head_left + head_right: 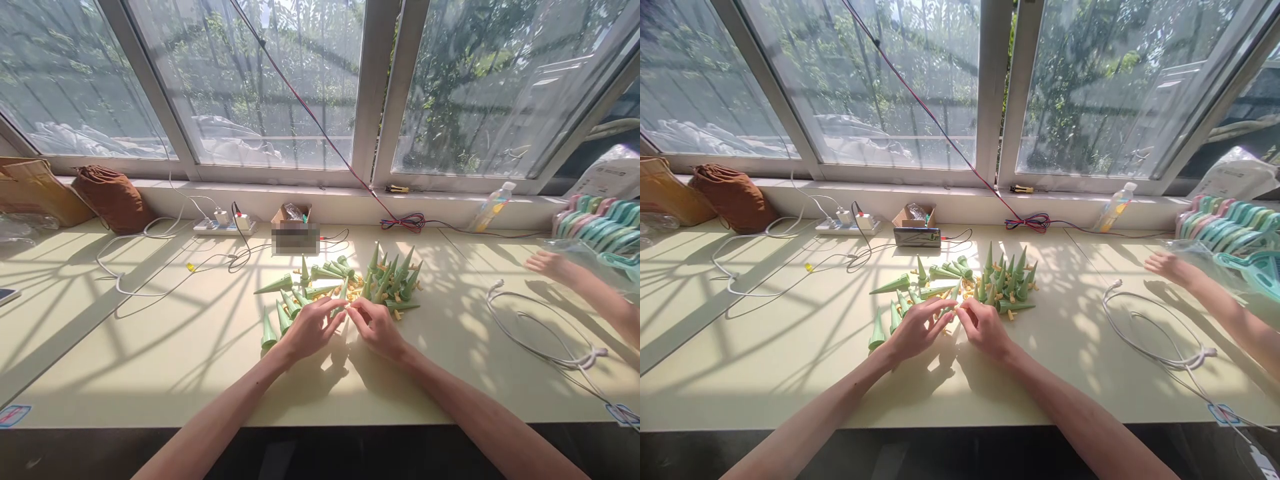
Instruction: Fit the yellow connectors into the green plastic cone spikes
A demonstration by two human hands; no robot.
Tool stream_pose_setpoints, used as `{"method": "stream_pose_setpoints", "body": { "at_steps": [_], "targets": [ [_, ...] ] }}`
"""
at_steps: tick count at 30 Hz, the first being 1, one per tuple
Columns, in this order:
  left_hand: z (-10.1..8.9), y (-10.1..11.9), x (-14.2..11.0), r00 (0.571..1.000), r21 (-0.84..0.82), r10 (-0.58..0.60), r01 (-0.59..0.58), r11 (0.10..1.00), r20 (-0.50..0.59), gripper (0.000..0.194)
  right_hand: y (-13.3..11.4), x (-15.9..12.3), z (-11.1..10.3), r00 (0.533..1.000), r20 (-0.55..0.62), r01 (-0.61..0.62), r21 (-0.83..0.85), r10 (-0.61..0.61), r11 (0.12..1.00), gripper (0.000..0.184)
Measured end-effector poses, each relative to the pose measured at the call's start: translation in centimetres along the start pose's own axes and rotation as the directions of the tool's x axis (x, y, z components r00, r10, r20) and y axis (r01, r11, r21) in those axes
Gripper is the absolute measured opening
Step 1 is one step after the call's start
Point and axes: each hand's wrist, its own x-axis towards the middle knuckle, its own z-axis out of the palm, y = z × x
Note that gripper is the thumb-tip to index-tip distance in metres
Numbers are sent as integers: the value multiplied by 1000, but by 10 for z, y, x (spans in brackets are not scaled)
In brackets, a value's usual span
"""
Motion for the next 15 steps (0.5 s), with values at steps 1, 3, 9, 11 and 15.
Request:
{"method": "stream_pose_setpoints", "body": {
  "at_steps": [1,3,9,11,15],
  "targets": [
    [0,0,0,1000,-11,-1,1,1000,1,27,0,0,0,1000,0,3,-3,-3,1000,22],
    [1,-1,0,1000,-31,14,-14,999,-4,28,-1,0,0,1000,1,11,-8,-11,1000,21],
    [4,-7,-1,997,-73,36,-41,996,-75,39,-1,0,0,1000,22,22,-26,-22,999,21],
    [5,-8,-1,997,-95,20,-27,995,-73,46,-1,0,-1,999,28,17,-20,-17,1000,21],
    [5,-11,-1,998,-132,5,-13,991,-64,53,-1,1,-1,999,32,-2,-10,2,1000,22]
  ]
}}
